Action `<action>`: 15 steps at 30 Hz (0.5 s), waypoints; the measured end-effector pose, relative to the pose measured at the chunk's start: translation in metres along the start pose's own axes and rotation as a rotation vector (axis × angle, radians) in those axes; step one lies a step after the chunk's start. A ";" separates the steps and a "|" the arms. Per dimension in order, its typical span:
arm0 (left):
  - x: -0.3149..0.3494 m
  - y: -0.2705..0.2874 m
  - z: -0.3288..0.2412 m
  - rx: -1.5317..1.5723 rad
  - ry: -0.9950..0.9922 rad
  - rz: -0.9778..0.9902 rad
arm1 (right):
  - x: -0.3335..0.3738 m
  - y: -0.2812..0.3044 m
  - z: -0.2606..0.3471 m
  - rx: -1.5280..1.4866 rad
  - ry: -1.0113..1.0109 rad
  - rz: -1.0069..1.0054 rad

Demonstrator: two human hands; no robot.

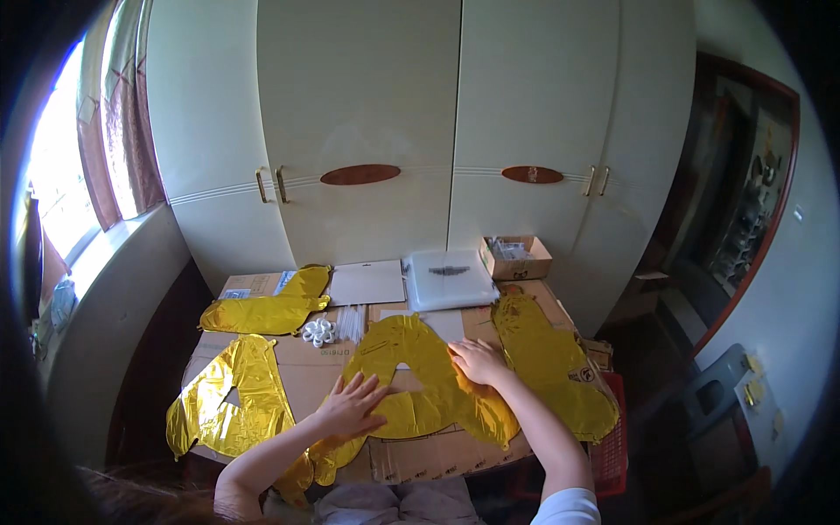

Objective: Fold gold-colored foil sheets into specific shapes on a workspace desk.

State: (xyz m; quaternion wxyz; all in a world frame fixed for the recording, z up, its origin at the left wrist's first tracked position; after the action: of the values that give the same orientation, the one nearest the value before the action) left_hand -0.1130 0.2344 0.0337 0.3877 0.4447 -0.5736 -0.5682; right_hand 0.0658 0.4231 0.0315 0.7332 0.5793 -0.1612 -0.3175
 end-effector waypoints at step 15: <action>0.053 -0.001 -0.056 -0.018 -0.014 -0.017 | 0.042 0.019 0.030 0.291 0.221 0.328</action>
State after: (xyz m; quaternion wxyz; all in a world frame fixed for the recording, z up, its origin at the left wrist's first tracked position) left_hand -0.0757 0.1669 0.0321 0.3827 0.4421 -0.5672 -0.5800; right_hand 0.0842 0.3763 0.0525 0.6969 0.6762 -0.2159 -0.1025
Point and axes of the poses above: each hand's wrist, its own x-axis away from the middle knuckle, its own y-axis out of the back of the hand, z = x × y, the point moved 10 cm from there along -x, towards the middle knuckle, and after that the axes turned 1 degree about -x, right-handed, at the moved point
